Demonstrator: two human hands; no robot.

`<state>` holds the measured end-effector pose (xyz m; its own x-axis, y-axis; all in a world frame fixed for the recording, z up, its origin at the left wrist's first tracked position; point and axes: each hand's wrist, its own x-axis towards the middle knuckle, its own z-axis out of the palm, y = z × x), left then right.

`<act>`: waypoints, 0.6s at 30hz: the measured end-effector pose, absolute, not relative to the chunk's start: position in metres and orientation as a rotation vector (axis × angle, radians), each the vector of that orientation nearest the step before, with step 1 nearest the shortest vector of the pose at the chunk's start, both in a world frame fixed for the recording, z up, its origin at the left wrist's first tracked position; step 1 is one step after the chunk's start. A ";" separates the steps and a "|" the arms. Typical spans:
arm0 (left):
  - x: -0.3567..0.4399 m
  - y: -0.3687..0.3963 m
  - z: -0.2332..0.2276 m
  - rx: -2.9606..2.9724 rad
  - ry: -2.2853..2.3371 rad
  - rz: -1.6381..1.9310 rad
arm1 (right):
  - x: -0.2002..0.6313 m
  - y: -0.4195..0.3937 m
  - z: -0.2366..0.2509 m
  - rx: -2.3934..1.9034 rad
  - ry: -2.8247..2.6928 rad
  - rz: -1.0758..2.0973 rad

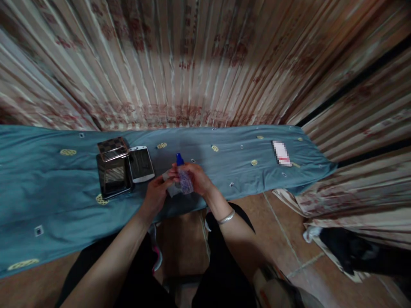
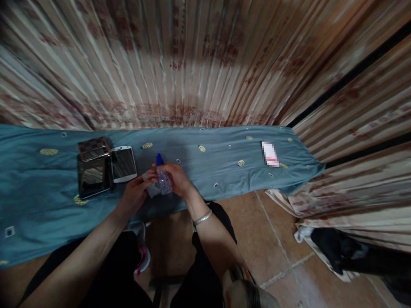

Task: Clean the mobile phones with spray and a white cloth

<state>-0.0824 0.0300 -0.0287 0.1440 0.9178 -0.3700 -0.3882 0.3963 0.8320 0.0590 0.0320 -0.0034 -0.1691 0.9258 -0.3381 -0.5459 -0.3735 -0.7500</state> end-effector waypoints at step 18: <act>-0.110 0.037 -0.022 0.645 0.927 1.141 | 0.070 0.035 0.005 -1.013 -0.591 1.625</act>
<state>-0.1096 0.0372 -0.0224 0.1322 0.9503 -0.2817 -0.4706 0.3103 0.8260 0.0700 0.0355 0.0049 -0.0570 0.9476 -0.3144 -0.5242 -0.2964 -0.7983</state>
